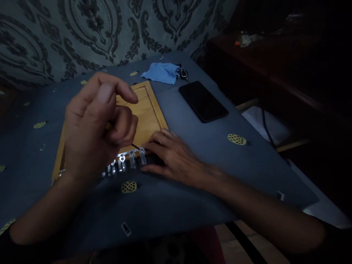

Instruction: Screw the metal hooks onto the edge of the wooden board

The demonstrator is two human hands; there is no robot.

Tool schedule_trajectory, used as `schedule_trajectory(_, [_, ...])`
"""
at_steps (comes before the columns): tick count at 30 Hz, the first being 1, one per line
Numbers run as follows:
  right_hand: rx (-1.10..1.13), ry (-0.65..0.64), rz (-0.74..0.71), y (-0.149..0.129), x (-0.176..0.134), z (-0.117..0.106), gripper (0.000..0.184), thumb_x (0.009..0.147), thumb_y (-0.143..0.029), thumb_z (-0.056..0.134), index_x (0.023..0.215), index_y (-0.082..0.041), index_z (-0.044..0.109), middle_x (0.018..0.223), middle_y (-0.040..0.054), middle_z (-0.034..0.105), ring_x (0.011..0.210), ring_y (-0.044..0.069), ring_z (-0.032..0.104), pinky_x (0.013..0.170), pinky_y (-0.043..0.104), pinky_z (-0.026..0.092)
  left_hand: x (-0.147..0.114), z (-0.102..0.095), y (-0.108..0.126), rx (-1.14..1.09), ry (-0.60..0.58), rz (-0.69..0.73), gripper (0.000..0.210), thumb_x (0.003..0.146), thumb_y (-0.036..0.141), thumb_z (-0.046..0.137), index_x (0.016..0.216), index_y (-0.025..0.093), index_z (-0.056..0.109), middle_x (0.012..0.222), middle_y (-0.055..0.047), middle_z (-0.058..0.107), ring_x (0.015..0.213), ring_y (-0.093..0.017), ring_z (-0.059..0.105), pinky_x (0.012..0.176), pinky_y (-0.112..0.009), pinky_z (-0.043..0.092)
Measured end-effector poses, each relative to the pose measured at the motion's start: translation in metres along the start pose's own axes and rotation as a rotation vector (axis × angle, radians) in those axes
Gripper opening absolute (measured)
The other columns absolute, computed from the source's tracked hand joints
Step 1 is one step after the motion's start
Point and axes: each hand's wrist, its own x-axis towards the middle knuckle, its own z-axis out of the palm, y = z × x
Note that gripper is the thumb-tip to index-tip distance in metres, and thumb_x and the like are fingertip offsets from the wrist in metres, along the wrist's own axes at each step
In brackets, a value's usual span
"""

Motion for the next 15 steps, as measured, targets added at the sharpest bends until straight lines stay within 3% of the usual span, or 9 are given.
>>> schedule_trajectory(5, [-0.002,0.003,-0.001,-0.0006,0.0000,-0.0006,0.052,0.096,-0.060,0.057,0.112,-0.012,0.070,0.104,0.0108,0.062,0.101,0.025,0.053,0.090,0.042,0.048,-0.0003,0.0006,0.0000,-0.013,-0.059,-0.037,0.028,0.098,0.016,0.049,0.081,0.018,0.070,0.043,0.009,0.022,0.031,-0.007,0.019,0.034,-0.023,0.023])
schedule_trajectory(13, [0.001,-0.007,0.003,-0.0018,0.0003,-0.0025,0.051,0.097,-0.059,0.056,0.112,-0.012,0.069,0.104,0.0106,0.062,0.100,0.025,0.053,0.089,0.042,0.048,0.0023,-0.0048,-0.0041,-0.002,-0.144,0.020,0.017,0.096,0.018,0.058,0.084,0.017,0.069,0.045,0.010,0.024,0.029,-0.005,0.019,0.031,-0.022,0.024])
schedule_trajectory(15, [-0.003,-0.010,-0.001,-0.0012,0.0003,-0.0022,0.052,0.098,-0.060,0.054,0.111,-0.012,0.069,0.104,0.0106,0.062,0.099,0.025,0.053,0.089,0.043,0.048,0.0033,-0.0084,-0.0046,-0.030,-0.212,0.013,0.016,0.096,0.014,0.055,0.089,0.017,0.070,0.045,0.010,0.026,0.029,-0.005,0.021,0.032,-0.021,0.026])
